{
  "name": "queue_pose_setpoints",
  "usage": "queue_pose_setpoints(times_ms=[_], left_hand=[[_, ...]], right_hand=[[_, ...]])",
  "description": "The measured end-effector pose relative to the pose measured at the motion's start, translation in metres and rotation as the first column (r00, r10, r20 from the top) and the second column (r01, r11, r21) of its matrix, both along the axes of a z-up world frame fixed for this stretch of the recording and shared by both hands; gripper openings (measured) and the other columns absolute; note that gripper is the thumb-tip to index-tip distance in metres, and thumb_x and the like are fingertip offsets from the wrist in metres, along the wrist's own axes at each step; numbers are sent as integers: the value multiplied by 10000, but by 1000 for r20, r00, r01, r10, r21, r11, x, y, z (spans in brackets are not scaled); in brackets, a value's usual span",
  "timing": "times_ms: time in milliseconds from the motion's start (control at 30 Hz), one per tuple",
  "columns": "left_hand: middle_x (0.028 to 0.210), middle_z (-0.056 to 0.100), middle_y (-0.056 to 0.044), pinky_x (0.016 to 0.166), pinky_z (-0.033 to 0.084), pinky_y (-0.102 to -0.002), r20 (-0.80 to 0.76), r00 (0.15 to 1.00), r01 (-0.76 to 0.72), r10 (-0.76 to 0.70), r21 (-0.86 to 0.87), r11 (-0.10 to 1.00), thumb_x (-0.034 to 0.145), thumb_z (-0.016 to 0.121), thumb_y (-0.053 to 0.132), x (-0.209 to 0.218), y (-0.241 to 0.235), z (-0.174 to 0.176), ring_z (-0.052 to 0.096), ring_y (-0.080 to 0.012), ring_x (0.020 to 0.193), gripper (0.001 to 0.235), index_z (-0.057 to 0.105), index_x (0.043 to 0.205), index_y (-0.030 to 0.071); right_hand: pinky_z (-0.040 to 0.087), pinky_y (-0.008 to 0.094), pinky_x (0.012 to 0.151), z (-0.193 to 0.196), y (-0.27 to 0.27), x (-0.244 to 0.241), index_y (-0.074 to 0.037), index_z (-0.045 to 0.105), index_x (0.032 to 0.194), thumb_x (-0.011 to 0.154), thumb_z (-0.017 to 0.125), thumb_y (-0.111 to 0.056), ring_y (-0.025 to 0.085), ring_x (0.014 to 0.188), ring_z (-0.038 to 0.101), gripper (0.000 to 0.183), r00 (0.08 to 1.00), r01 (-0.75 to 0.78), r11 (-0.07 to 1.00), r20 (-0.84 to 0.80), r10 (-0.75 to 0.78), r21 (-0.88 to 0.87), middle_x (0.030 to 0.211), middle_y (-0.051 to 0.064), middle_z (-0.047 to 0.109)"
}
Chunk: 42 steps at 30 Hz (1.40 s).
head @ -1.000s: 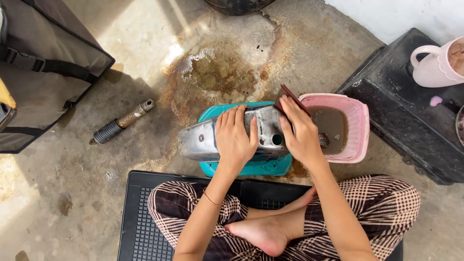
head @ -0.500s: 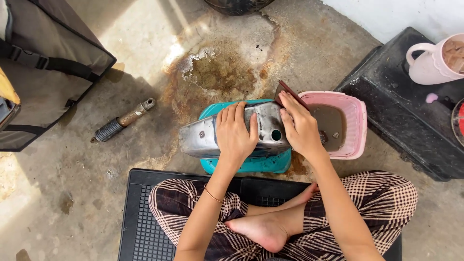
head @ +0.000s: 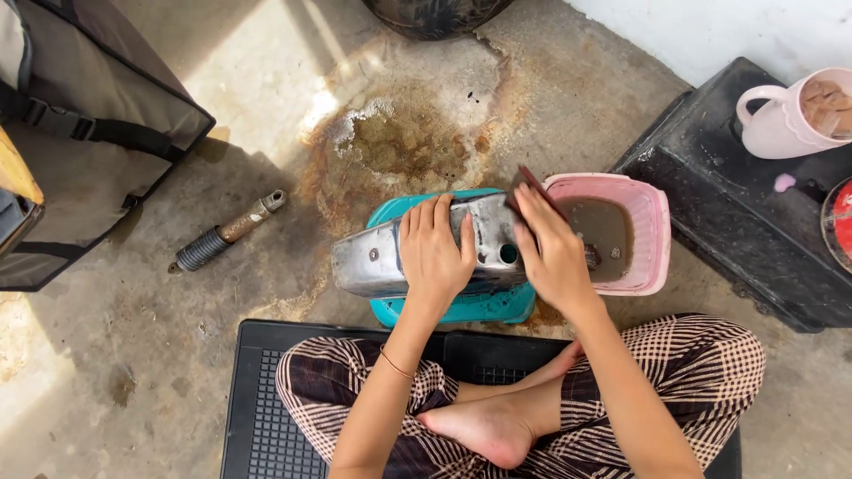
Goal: Sanding a chrome metal part using sandpaper and water to smooth the surface.
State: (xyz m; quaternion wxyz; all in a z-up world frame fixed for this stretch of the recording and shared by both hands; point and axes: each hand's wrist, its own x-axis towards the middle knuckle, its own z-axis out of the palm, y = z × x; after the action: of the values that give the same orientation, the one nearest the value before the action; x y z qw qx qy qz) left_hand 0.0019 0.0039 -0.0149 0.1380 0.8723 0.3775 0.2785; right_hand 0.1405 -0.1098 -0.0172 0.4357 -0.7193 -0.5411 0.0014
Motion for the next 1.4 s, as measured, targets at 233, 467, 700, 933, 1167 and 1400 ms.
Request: queue_pose_setpoints(times_ms=[233, 467, 700, 933, 1167, 1400], left_hand=[[1139, 670, -199, 1089, 382, -480, -16, 1000, -9, 9, -21, 1000, 1023, 502, 352, -1, -3, 1, 621, -346, 1160, 435, 652, 1223, -5], [1126, 669, -200, 1076, 390, -482, -10, 1000, -6, 7, 14, 1000, 1026, 495, 357, 0, -2, 0, 625, -350, 1146, 435, 652, 1213, -3], [1128, 678, -216, 1072, 406, -486, 29, 1000, -13, 12, 27, 1000, 1022, 510, 342, 0, -2, -2, 635, -367, 1150, 429, 656, 1209, -15], [1136, 686, -193, 1068, 406, -439, 31, 999, -6, 3, 78, 997, 1032, 451, 208, -2, 1, 0, 636, -335, 1155, 343, 659, 1220, 10], [1156, 684, -191, 1085, 384, -437, 53, 999, -13, 12, 10, 1000, 1029, 402, 153, -1, -2, -1, 623, -326, 1168, 359, 658, 1236, 10], [1167, 684, -189, 1091, 377, -436, 51, 999, -8, 9, -5, 1000, 1034, 386, 153, -3, -1, 1, 619, -321, 1167, 365, 658, 1236, 15]], right_hand=[[438, 422, 1099, -13, -46, -30, -107, 573, 1455, 1029, 504, -331, 316, 1368, 510, 487, 999, 26, 995, 35, -23, -94, 1481, 150, 559], [432, 447, 1100, 1, -20, -16, -62, 571, 1455, 1071, 482, -254, 341, 1361, 514, 438, 1000, 8, 1000, 5, -8, -14, 1466, 163, 570], [403, 451, 1112, -6, -44, -38, -85, 528, 1501, 1072, 463, -324, 333, 1399, 467, 495, 999, 38, 998, 23, -37, -57, 1514, 157, 526], [403, 460, 1108, 1, 1, -47, -87, 563, 1467, 1026, 496, -457, 353, 1360, 520, 579, 997, -22, 1000, 73, 23, -22, 1464, 163, 577], [409, 458, 1111, 1, 3, -47, -96, 579, 1453, 1029, 443, -342, 352, 1321, 549, 508, 995, 28, 999, 91, -27, -15, 1417, 200, 595], [397, 455, 1118, 7, 23, -48, -89, 579, 1445, 1082, 395, -300, 333, 1342, 532, 459, 997, 17, 1000, 75, -17, 1, 1429, 195, 584]])
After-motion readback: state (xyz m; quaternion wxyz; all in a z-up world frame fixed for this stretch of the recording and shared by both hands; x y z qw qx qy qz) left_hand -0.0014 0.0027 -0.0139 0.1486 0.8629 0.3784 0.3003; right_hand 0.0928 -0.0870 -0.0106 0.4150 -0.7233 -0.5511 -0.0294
